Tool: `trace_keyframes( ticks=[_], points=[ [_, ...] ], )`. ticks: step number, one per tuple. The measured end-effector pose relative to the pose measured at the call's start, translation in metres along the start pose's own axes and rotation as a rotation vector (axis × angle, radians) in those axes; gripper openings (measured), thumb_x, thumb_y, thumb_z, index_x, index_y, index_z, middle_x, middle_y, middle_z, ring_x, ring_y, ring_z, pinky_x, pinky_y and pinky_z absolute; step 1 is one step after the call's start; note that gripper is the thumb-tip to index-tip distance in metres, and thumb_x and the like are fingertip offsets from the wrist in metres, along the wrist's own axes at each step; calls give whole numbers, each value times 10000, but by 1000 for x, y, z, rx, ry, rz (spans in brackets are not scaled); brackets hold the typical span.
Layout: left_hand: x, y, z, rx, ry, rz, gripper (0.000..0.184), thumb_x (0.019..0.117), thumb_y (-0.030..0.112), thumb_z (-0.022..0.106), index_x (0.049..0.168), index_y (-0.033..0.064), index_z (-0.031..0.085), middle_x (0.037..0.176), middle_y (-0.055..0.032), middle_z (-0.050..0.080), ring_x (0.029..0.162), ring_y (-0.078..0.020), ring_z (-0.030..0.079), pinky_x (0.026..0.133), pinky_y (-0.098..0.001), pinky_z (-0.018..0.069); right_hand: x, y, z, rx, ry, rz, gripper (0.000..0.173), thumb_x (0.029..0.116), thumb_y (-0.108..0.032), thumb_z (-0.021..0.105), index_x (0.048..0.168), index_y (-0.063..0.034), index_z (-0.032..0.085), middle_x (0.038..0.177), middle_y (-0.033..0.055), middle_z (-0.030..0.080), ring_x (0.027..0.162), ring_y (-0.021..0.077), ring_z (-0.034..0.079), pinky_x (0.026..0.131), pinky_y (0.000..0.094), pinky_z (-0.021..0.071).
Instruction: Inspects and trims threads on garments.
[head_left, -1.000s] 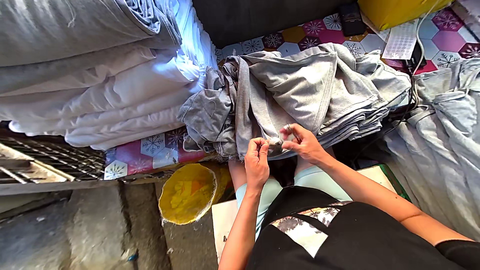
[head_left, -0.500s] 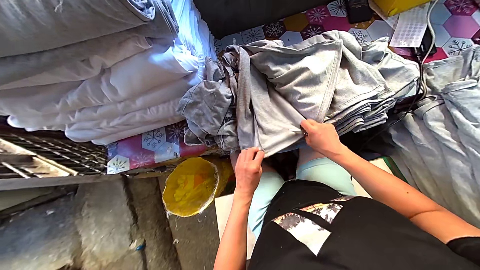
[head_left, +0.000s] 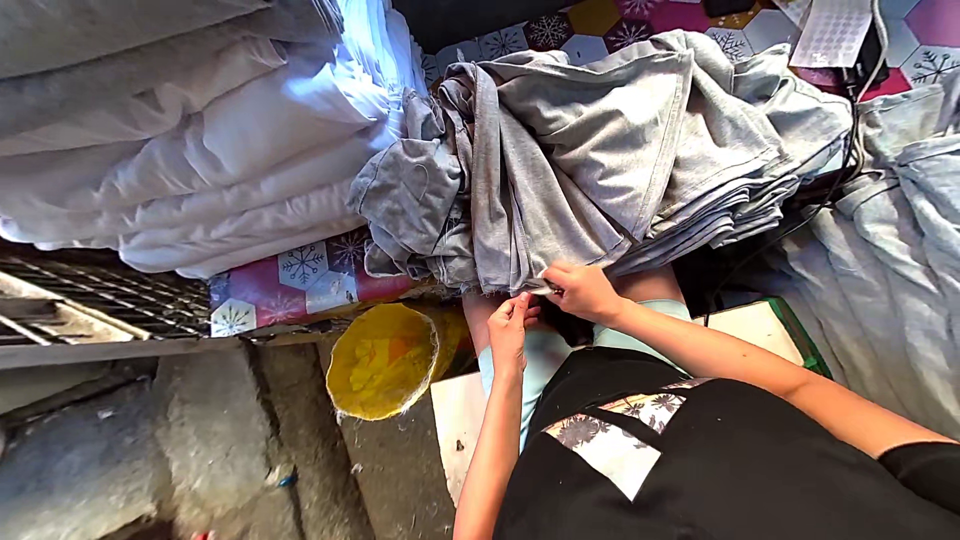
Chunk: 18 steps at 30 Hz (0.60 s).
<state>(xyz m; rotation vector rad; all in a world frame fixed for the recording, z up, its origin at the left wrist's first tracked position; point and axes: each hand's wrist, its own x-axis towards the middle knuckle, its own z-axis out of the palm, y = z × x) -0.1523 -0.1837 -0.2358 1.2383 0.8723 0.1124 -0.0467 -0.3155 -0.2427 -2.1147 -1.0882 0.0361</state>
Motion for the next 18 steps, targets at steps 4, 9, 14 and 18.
trace_keyframes(
  ticks=[4, 9, 14, 18],
  points=[
    [-2, 0, 1, -66, 26, -5, 294, 1090, 120, 465, 1049, -66, 688, 937, -105, 734, 792, -127, 706, 764, -280, 593, -18, 13, 21, -18, 15, -241, 44, 822, -41, 675, 835, -6, 697, 714, 124, 646, 545, 270, 633, 430, 432, 471],
    [4, -1, 11, -29, -12, -43, 280, 1077, 165, 521, 1042, -50, 697, 960, -115, 745, 799, -142, 716, 731, -273, 585, -46, 26, 19, 54, -130, -361, 118, 878, -78, 621, 923, -30, 719, 703, 118, 631, 541, 272, 628, 424, 427, 457],
    [11, -4, 24, 24, 9, -34, 196, 950, 98, 723, 1050, -56, 655, 858, -101, 724, 716, -123, 705, 670, -265, 591, -49, 11, -12, 351, -276, 155, 427, 984, -376, 663, 1102, 33, 687, 892, 154, 702, 793, 255, 673, 739, 462, 555],
    [13, -12, 36, -57, 33, -33, 203, 907, 1, 739, 1042, -40, 594, 815, -83, 706, 696, -118, 699, 657, -258, 591, -39, 15, -31, 584, -287, 479, 376, 1095, -254, 364, 1043, 7, 629, 708, -15, 506, 620, 48, 478, 614, 244, 432]
  ],
)
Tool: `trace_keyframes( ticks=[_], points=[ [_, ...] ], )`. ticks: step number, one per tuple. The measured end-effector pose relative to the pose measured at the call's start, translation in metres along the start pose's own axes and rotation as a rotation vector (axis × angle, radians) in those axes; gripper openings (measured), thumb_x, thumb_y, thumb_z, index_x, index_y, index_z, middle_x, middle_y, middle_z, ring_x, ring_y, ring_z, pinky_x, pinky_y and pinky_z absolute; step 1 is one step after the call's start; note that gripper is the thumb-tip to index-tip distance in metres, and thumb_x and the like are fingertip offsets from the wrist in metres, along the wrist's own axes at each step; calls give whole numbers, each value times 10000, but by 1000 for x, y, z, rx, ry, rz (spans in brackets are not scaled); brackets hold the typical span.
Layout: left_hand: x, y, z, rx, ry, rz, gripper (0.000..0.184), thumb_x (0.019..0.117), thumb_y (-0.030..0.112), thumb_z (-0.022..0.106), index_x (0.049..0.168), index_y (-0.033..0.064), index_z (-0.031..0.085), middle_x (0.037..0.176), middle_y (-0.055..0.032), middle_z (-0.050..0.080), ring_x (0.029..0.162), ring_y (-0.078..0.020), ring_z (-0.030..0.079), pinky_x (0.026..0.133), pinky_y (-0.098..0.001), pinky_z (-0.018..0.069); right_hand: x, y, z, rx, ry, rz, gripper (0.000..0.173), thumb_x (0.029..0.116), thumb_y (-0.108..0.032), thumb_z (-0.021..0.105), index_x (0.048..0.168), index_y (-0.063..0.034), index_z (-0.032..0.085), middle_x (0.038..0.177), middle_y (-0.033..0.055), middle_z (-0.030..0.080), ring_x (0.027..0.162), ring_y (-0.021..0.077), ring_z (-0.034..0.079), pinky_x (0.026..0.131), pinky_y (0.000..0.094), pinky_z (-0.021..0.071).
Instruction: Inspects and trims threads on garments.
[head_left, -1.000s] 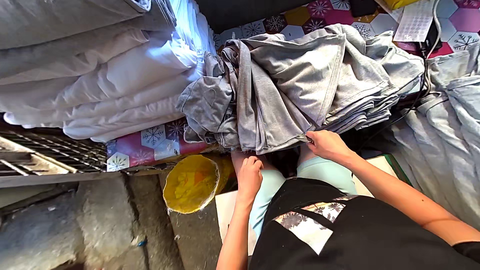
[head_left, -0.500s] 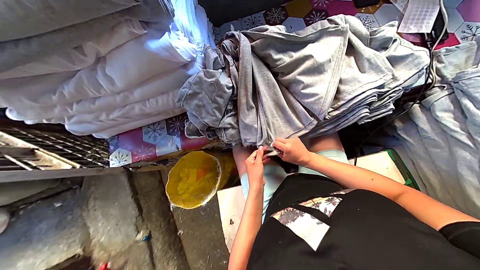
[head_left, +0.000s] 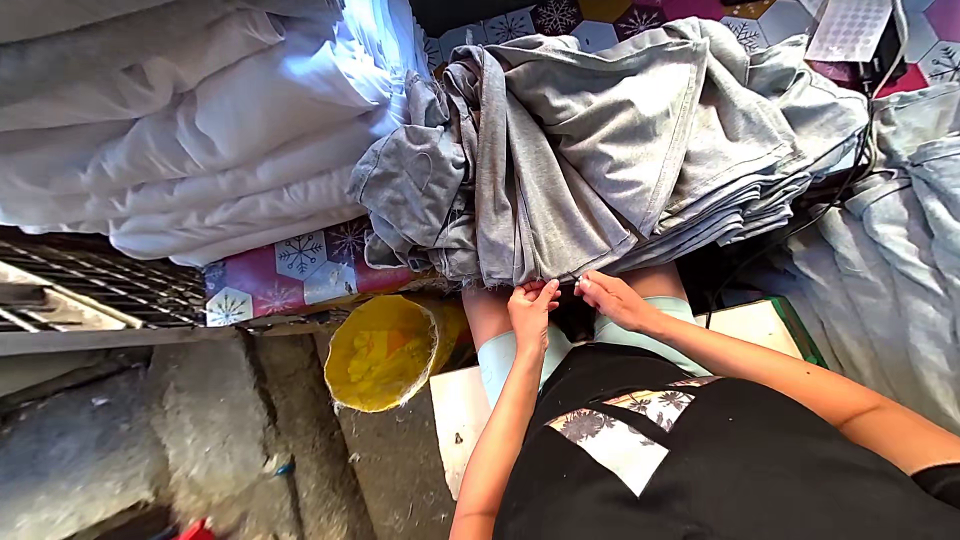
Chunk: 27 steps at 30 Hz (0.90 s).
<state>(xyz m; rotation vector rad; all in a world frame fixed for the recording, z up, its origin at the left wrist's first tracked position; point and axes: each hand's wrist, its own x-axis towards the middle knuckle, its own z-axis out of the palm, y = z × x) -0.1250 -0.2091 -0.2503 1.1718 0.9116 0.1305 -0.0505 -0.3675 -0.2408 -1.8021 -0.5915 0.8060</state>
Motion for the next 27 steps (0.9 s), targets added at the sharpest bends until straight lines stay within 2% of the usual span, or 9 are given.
trace_keyframes(
  ticks=[2, 6, 9, 14, 20, 27],
  points=[
    [-3, -1, -1, -29, -8, -8, 154, 927, -28, 699, 1034, -40, 590, 806, -83, 718, 691, -109, 698, 649, -243, 580, 3, -3, -9, 135, -13, 106, 434, 1107, -260, 293, 1034, -4, 636, 678, -54, 476, 564, 16, 418, 552, 199, 377],
    [-10, -1, -10, -6, -60, 5, 86, 961, -38, 643, 1042, -62, 664, 828, -82, 721, 714, -94, 683, 691, -228, 572, 8, -14, -26, 234, -98, 260, 426, 1130, -277, 315, 1031, -29, 647, 627, -66, 458, 482, 7, 369, 467, 171, 322],
    [-14, 1, -15, 71, -77, 50, 86, 981, -14, 629, 1009, -48, 702, 797, -59, 706, 688, -77, 651, 673, -211, 547, 12, -19, -28, 212, -232, 324, 420, 1131, -280, 360, 1009, -25, 671, 584, -86, 451, 458, -10, 360, 454, 163, 305],
    [-26, 7, -20, 153, -93, 148, 80, 994, 8, 615, 978, -35, 681, 781, -38, 693, 688, -60, 647, 658, -200, 539, 26, -24, -19, 209, -371, 407, 449, 1130, -314, 389, 939, -33, 682, 566, -92, 454, 440, -17, 343, 439, 159, 282],
    [-32, 10, -27, 208, -65, 191, 80, 988, 18, 631, 947, -28, 683, 765, -29, 697, 674, -50, 646, 643, -192, 530, 33, -44, -22, 166, -458, 519, 497, 1124, -366, 395, 854, -51, 668, 531, -85, 432, 409, -11, 311, 416, 164, 252],
    [-38, 9, -28, 195, -89, 219, 78, 983, -12, 613, 939, -27, 676, 769, -23, 700, 676, -43, 648, 641, -186, 533, 41, -46, -19, 216, -480, 554, 508, 1118, -413, 386, 858, -68, 653, 515, -89, 404, 390, -10, 294, 395, 162, 242]
  ],
)
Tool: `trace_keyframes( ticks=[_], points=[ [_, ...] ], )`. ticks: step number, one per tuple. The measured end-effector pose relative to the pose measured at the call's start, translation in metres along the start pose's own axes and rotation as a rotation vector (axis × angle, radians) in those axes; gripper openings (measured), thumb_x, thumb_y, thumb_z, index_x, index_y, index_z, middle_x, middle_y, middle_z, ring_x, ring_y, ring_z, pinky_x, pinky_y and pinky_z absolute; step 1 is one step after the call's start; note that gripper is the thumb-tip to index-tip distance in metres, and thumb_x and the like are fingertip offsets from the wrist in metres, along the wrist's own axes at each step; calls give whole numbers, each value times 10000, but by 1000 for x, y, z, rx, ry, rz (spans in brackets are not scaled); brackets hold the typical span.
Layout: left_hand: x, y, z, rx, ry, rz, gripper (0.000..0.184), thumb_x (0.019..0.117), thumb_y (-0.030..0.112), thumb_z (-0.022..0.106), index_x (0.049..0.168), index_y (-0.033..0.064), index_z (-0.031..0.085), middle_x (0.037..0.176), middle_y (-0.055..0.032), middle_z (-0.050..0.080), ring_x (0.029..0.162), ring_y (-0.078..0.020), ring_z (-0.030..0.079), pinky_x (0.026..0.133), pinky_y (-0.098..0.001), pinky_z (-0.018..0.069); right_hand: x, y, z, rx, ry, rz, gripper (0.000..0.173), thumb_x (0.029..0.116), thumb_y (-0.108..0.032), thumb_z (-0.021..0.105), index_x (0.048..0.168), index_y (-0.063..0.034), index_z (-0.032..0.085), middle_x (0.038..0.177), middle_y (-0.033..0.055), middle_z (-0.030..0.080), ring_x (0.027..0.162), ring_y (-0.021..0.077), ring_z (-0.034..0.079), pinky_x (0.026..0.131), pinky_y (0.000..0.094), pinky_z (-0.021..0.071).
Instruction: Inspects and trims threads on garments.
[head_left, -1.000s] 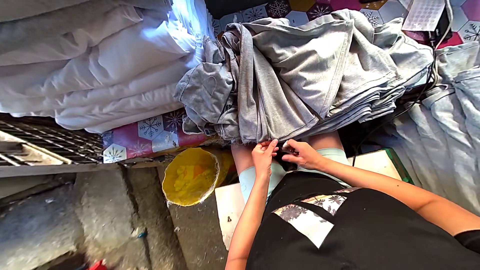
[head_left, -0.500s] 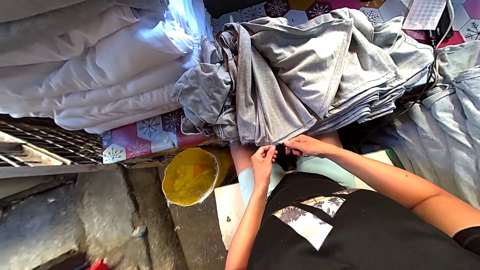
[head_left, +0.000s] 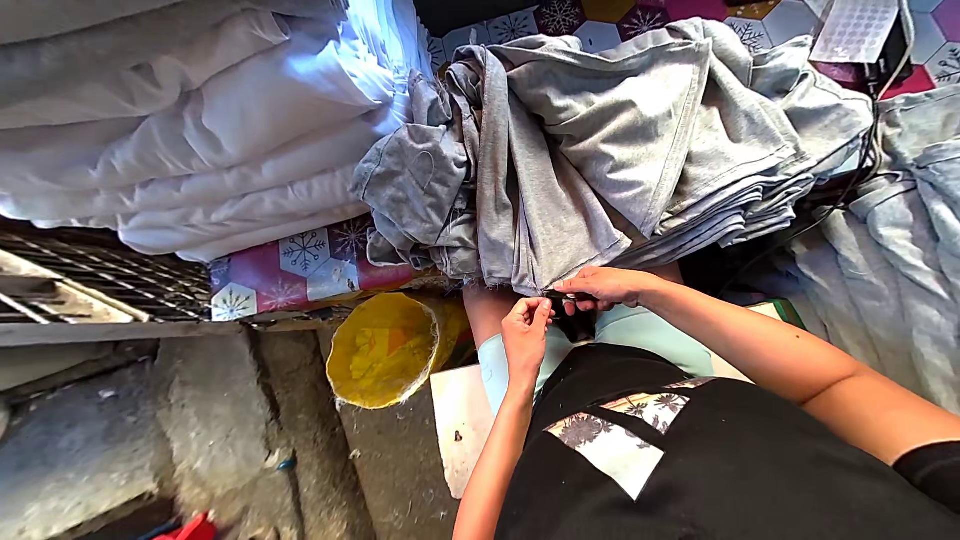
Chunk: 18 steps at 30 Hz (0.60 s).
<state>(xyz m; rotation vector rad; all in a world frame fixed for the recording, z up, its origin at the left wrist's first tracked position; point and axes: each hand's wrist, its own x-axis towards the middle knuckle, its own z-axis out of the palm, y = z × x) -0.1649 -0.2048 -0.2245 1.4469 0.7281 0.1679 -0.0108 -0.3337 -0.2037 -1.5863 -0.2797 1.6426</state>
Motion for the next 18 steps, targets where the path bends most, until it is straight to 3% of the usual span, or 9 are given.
trace_keyframes(
  ticks=[10, 18],
  points=[
    [-2, 3, -3, 28, 1, 23, 76, 978, 0, 626, 934, -24, 683, 742, -8, 694, 651, -29, 636, 622, -175, 523, 0, -6, -5, -64, -39, 34, 500, 1110, -418, 409, 843, -72, 652, 520, -81, 427, 384, -14, 297, 384, 161, 227],
    [-4, 3, -3, 21, -21, 43, 72, 969, -13, 624, 928, -17, 683, 740, 0, 687, 656, -31, 638, 631, -180, 529, 4, -3, -3, 106, -59, 16, 494, 1113, -424, 392, 839, -90, 630, 529, -87, 430, 390, -25, 314, 383, 140, 241]
  ],
)
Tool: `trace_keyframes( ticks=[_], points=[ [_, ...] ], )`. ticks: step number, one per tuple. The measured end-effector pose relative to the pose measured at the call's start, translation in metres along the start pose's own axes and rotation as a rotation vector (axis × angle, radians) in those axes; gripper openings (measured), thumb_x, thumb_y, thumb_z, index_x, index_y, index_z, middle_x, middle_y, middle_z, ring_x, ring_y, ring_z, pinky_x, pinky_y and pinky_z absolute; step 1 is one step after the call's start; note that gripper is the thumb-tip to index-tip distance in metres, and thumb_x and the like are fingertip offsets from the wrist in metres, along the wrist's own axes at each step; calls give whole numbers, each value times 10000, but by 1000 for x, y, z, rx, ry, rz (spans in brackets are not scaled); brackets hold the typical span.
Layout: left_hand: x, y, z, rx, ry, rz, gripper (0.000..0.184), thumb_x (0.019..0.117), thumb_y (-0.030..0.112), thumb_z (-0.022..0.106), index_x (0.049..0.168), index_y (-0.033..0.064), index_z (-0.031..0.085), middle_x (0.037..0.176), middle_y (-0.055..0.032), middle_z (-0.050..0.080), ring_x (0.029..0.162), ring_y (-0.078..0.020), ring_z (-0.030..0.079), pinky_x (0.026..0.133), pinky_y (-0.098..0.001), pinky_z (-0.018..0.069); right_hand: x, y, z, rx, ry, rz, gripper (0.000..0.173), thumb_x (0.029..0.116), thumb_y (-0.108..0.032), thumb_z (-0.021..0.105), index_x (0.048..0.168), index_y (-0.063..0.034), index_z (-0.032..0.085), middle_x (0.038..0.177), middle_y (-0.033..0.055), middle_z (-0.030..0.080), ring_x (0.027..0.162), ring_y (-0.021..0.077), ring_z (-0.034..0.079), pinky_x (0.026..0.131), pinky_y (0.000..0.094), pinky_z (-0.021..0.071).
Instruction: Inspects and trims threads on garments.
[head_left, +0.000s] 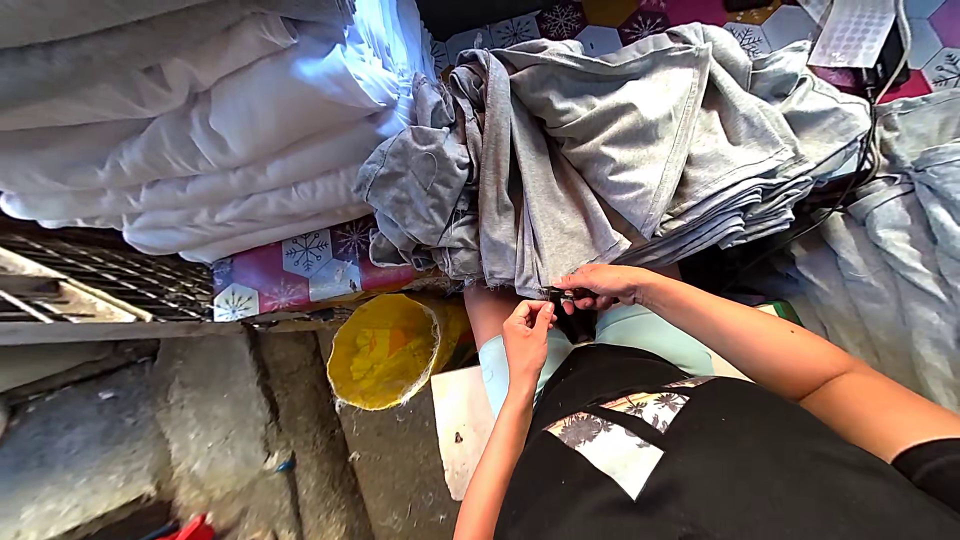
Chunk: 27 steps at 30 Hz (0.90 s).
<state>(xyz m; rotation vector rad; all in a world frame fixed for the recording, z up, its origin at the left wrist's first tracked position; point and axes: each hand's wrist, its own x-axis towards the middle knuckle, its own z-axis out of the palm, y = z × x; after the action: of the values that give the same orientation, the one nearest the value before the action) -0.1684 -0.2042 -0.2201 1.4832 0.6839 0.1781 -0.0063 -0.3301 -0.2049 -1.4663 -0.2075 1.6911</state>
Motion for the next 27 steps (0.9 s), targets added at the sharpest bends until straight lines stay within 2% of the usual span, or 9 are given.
trace_keyframes(
  ticks=[11, 16, 19, 20, 21, 22, 23, 25, 27],
  points=[
    [2, -7, -1, 30, -32, 13, 75, 961, -6, 624, 912, 1, 681, 733, 15, 667, 663, -25, 625, 642, -181, 523, 14, 5, -2, 26, 95, -55, 435, 1090, -334, 507, 802, -46, 660, 472, -88, 364, 368, -20, 267, 376, 161, 206],
    [0, -7, -19, 104, -42, 1, 82, 970, 22, 619, 945, -25, 681, 780, -12, 682, 697, -42, 645, 671, -207, 544, 5, 8, -1, -25, 122, -81, 452, 1102, -359, 469, 828, -53, 658, 489, -93, 370, 380, -14, 277, 384, 163, 225],
    [9, -18, -73, 334, 237, 3, 196, 1003, 84, 592, 1064, -84, 673, 934, -159, 711, 828, -191, 699, 771, -359, 577, -7, 14, -5, 40, 155, -136, 454, 1113, -339, 443, 838, -50, 661, 489, -95, 372, 376, -15, 277, 379, 155, 230],
    [13, -26, -93, 396, 365, -32, 271, 1018, 114, 581, 1178, -97, 643, 1081, -233, 692, 953, -279, 697, 856, -424, 569, -9, 16, -5, 49, 169, -160, 460, 1117, -333, 433, 838, -50, 665, 491, -96, 378, 379, -16, 279, 380, 155, 231],
    [17, -30, -107, 416, 435, -99, 390, 1031, 151, 577, 1332, -97, 569, 1300, -299, 604, 1152, -370, 631, 992, -483, 507, -11, 19, -3, 42, 189, -189, 459, 1119, -319, 428, 842, -47, 672, 497, -96, 387, 386, -16, 286, 386, 156, 238],
    [19, -31, -114, 398, 439, -159, 505, 1032, 188, 594, 1432, -98, 480, 1431, -329, 490, 1276, -419, 535, 1076, -511, 434, -13, 19, 0, 11, 208, -226, 451, 1122, -298, 422, 853, -42, 678, 511, -99, 395, 403, -18, 298, 403, 156, 253],
    [20, -28, -112, 355, 408, -182, 525, 1023, 201, 615, 1431, -99, 478, 1429, -329, 495, 1281, -409, 536, 1078, -505, 439, -14, 20, 3, -34, 234, -280, 439, 1121, -265, 425, 855, -33, 686, 521, -101, 407, 421, -21, 316, 425, 155, 272],
    [20, -17, -85, 162, 234, -214, 389, 1026, 168, 609, 1316, -90, 576, 1253, -232, 643, 1125, -257, 642, 988, -399, 516, -13, 22, 9, -194, 306, -430, 388, 1100, -214, 465, 851, -31, 699, 549, -104, 431, 473, -28, 359, 489, 166, 323],
    [22, -10, -50, -160, 35, -298, 286, 1049, 95, 537, 1255, -94, 594, 1171, -154, 684, 1043, -167, 671, 946, -318, 539, -11, 25, 9, -412, 389, -557, 337, 1066, -231, 538, 861, -27, 711, 617, -56, 505, 556, 9, 432, 573, 222, 387]
  ],
)
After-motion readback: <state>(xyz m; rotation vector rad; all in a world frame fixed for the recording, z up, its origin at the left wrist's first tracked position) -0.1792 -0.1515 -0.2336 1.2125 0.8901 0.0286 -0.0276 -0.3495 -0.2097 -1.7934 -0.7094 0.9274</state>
